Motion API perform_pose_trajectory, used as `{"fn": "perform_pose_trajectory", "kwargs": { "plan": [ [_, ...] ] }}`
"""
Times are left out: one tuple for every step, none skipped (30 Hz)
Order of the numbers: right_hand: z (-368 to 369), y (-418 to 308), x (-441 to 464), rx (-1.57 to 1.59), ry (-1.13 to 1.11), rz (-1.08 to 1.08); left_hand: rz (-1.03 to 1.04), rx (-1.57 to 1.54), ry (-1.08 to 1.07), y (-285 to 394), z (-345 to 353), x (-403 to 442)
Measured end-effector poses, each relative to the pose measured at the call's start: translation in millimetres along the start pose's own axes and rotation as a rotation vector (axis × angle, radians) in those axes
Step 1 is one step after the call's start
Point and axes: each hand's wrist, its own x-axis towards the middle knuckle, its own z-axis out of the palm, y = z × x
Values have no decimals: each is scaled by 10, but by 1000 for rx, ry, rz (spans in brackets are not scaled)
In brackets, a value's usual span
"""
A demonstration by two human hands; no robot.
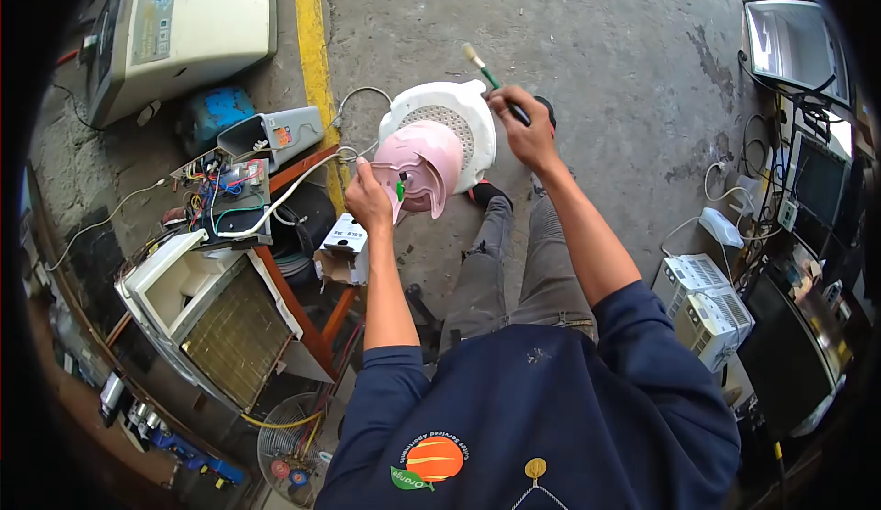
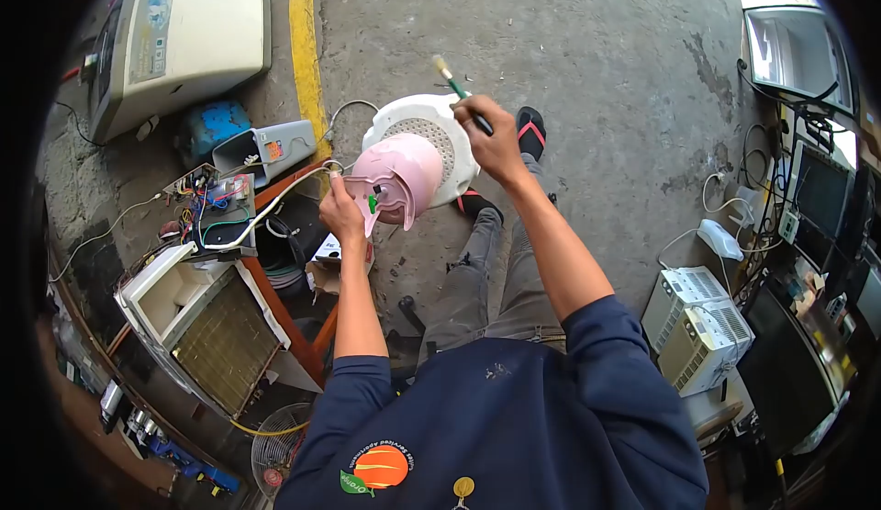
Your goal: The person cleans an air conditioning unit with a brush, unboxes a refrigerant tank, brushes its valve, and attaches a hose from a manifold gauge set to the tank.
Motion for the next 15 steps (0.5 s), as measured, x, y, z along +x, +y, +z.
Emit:
{"fn": "perform_pose_trajectory", "kwargs": {
  "plan": [
    [-41,-33,57,136,11,42,5,7,-1,-19,6,-11],
    [-110,-90,0,87,-102,15,19,8,25,-19,31,-2],
    [-191,-156,-130,35,-214,-9,31,9,49,-10,39,0],
    [-285,-189,-224,35,-210,-10,35,8,46,13,40,6],
    [-371,-221,-327,-51,-542,129,18,20,27,20,26,1],
    [-404,-257,-439,-136,-872,271,2,35,7,20,6,-9],
    [-368,-257,-548,-186,-1002,320,6,36,7,29,1,-11],
    [-290,-136,-635,-167,-1105,267,10,27,16,37,3,-19],
    [-224,-26,-689,-147,-1207,214,15,19,24,46,12,-24],
    [-208,27,-630,-63,-1170,157,19,20,25,51,22,-15],
    [-187,210,-584,34,-827,123,18,24,22,44,21,-11],
    [-199,273,-463,50,-458,127,15,30,19,22,8,-21],
    [-200,247,-359,64,-90,126,17,35,23,-9,11,-21],
    [-216,195,-339,-47,133,72,21,30,30,-24,25,-18],
    [-228,168,-422,-42,139,73,28,27,31,-28,32,-18]
  ]
}}
